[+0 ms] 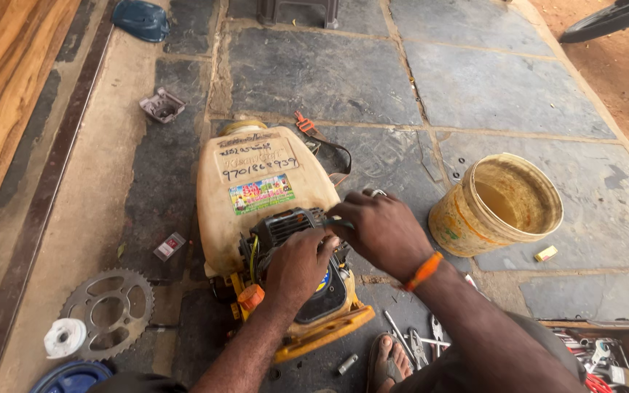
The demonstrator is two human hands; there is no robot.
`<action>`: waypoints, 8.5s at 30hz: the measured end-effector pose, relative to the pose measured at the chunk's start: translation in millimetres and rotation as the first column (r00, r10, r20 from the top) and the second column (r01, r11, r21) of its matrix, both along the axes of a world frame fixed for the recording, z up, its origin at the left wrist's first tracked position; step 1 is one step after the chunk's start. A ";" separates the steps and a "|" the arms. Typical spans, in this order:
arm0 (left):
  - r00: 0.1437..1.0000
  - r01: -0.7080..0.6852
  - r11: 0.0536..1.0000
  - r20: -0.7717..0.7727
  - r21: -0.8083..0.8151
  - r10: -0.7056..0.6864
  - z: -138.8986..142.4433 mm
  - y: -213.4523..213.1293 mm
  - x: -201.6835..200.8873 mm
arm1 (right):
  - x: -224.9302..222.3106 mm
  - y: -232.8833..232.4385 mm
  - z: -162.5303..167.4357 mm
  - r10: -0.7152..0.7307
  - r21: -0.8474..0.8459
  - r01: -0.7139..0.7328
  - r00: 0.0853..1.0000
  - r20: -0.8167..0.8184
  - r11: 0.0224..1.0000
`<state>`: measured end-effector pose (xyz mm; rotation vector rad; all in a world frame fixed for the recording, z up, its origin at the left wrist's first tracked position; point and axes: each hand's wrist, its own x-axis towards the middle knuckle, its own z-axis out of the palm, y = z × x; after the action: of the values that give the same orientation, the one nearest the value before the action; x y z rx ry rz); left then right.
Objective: The person reassembles a small engine mounted on a backpack sprayer frame. They place the engine onto the frame, align and insert bolts, then tighten them using a wrench.
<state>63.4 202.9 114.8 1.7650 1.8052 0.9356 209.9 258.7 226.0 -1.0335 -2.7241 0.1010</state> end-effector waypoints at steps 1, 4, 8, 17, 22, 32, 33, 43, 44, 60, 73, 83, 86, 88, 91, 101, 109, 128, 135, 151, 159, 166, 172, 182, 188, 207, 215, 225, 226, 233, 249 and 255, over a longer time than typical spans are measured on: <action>1.000 0.025 1.000 0.002 -0.019 -0.025 -0.3 -0.8 0.5 | -3.9 0.8 -1.9 -0.059 -0.079 0.061 0.998 0.028 0.995; 1.000 -0.027 0.999 0.000 -0.043 0.027 0.5 -2.7 1.0 | -17.8 3.4 -7.6 -0.457 -0.449 0.414 0.889 0.014 0.792; 0.997 -0.034 0.986 -0.078 -0.163 0.021 1.1 -1.0 -0.2 | -11.4 3.6 -3.5 -0.295 -0.522 0.205 0.951 -0.093 0.828; 0.999 0.030 0.994 -0.008 -0.107 -0.031 -10.8 3.7 4.7 | 1.3 -10.8 7.4 -0.105 -0.209 0.132 0.985 0.135 0.969; 0.998 0.044 0.991 -0.029 -0.129 -0.048 -2.7 0.6 3.5 | 13.8 -5.7 7.1 0.120 -0.168 -0.119 0.993 -0.006 0.978; 1.000 -0.007 0.984 0.020 -0.178 0.011 7.8 -0.3 1.6 | -9.0 -3.8 2.5 -0.305 -0.442 0.317 0.947 0.101 0.839; 1.000 -0.012 0.982 0.007 -0.189 0.013 7.6 -0.5 1.6 | -8.7 -5.2 5.6 -0.300 -0.471 0.316 0.947 0.110 0.824; 0.999 0.002 0.987 -0.045 -0.159 -0.009 5.2 -1.8 -1.6 | 18.2 -2.6 8.7 0.228 0.149 -0.212 0.969 -0.094 0.966; 0.999 0.007 0.993 -0.030 -0.121 -0.011 5.0 -1.9 -0.6 | 15.3 -2.5 6.0 0.116 0.043 -0.114 0.991 -0.059 0.993; 0.998 0.014 0.972 -0.053 -0.234 -0.028 1.3 0.0 0.1 | 8.6 -3.3 4.4 0.079 0.072 -0.073 0.993 -0.085 0.995; 0.998 0.000 0.985 -0.058 -0.172 -0.010 -2.6 -1.1 -2.4 | 9.2 -4.1 9.6 0.247 0.220 -0.218 0.962 -0.117 0.951; 0.990 0.052 0.991 -0.123 -0.127 -0.067 -7.8 0.6 1.9 | -14.1 -2.6 4.5 -0.365 -0.546 0.221 0.915 -0.170 0.808; 0.994 0.040 0.980 -0.095 -0.195 -0.060 -13.2 1.0 -1.0 | -1.2 -0.2 12.9 -0.147 -0.240 0.101 0.972 -0.185 0.965; 0.993 0.034 0.974 -0.105 -0.224 -0.059 -17.3 1.3 -3.1 | 5.5 -1.0 13.5 0.332 0.319 -0.249 0.912 -0.240 0.915; 0.993 0.059 0.993 -0.093 -0.104 -0.068 -23.3 0.9 -3.2 | -1.6 -5.7 3.3 -0.003 -0.092 -0.004 0.997 -0.072 0.996; 0.994 0.059 0.983 -0.077 -0.175 -0.073 -23.8 3.2 -4.9 | 3.8 -7.1 15.5 0.266 0.185 -0.227 0.938 -0.224 0.956; 0.996 0.053 0.998 -0.073 -0.042 -0.056 -17.4 0.2 -3.1 | -18.4 -6.2 8.4 -0.393 -0.511 0.337 0.920 0.000 0.790; 0.997 0.027 0.985 -0.066 -0.171 -0.038 -14.3 2.6 -0.2 | 3.2 -12.6 13.0 0.033 -0.059 -0.024 0.988 0.152 0.998; 0.996 0.038 0.996 -0.081 -0.082 -0.045 -13.1 -0.6 1.0 | -14.3 -9.0 -4.5 -0.286 -0.234 0.307 0.951 0.121 0.922; 0.992 0.054 0.996 -0.113 -0.070 -0.062 -22.8 3.2 0.3 | 1.0 -8.7 2.9 -0.291 -0.388 0.353 0.933 0.211 0.852; 0.990 0.058 0.990 -0.118 -0.129 -0.073 -19.3 -0.2 -3.2 | 12.6 -10.7 11.7 0.100 0.162 -0.094 0.994 -0.032 0.982; 0.995 0.036 0.991 -0.092 -0.130 -0.048 -15.7 0.7 0.2 | -4.6 -7.7 4.1 -0.283 -0.336 0.362 0.923 0.262 0.870; 0.990 0.052 0.978 -0.120 -0.201 -0.078 -14.7 1.5 -0.9 | 7.3 -10.7 15.2 -0.014 -0.227 0.012 1.000 -0.008 0.974; 0.989 0.047 0.979 -0.131 -0.198 -0.074 -17.8 2.5 0.5 | -3.0 -11.5 -3.2 -0.090 -0.081 0.092 0.996 0.029 0.993; 0.990 0.052 0.996 -0.123 -0.075 -0.061 -15.4 -3.1 -1.3 | -21.1 -7.9 -10.3 -0.451 -0.446 0.418 0.892 0.037 0.791; 0.993 0.055 0.989 -0.100 -0.137 -0.069 -12.2 0.2 -3.3 | 4.4 -1.6 1.6 -0.129 -0.307 0.101 0.989 -0.070 0.946; 0.988 0.060 0.985 -0.134 -0.160 -0.082 -20.9 1.8 -1.4 | -4.7 -9.0 -2.3 -0.270 -0.278 0.282 0.959 0.081 0.918; 0.991 0.046 0.979 -0.113 -0.200 -0.069 -15.6 -0.1 -3.0 | 12.0 -11.7 7.0 0.177 0.156 -0.159 0.979 -0.105 0.975; 0.988 0.055 0.978 -0.129 -0.200 -0.082 -15.9 -0.4 -2.9 | 10.8 -12.9 5.8 0.120 0.088 -0.113 0.989 -0.085 0.990; 0.988 0.057 0.994 -0.138 -0.098 -0.070 -14.0 2.4 1.3 | -3.9 -4.6 1.9 -0.366 -0.586 0.301 0.931 0.009 0.753; 0.989 0.085 0.992 -0.114 -0.089 -0.095 -12.3 1.0 -2.8 | -2.5 -6.2 1.3 -0.238 -0.411 0.227 0.971 0.026 0.883; 0.999 0.049 0.998 0.014 -0.047 -0.048 3.9 -4.9 -18.9 | 16.9 -12.8 3.2 0.142 0.011 -0.142 0.986 -0.090 0.990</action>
<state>44.5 198.0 118.7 1.7614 1.7540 0.8763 226.8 245.9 229.3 -0.8116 -2.7112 0.1608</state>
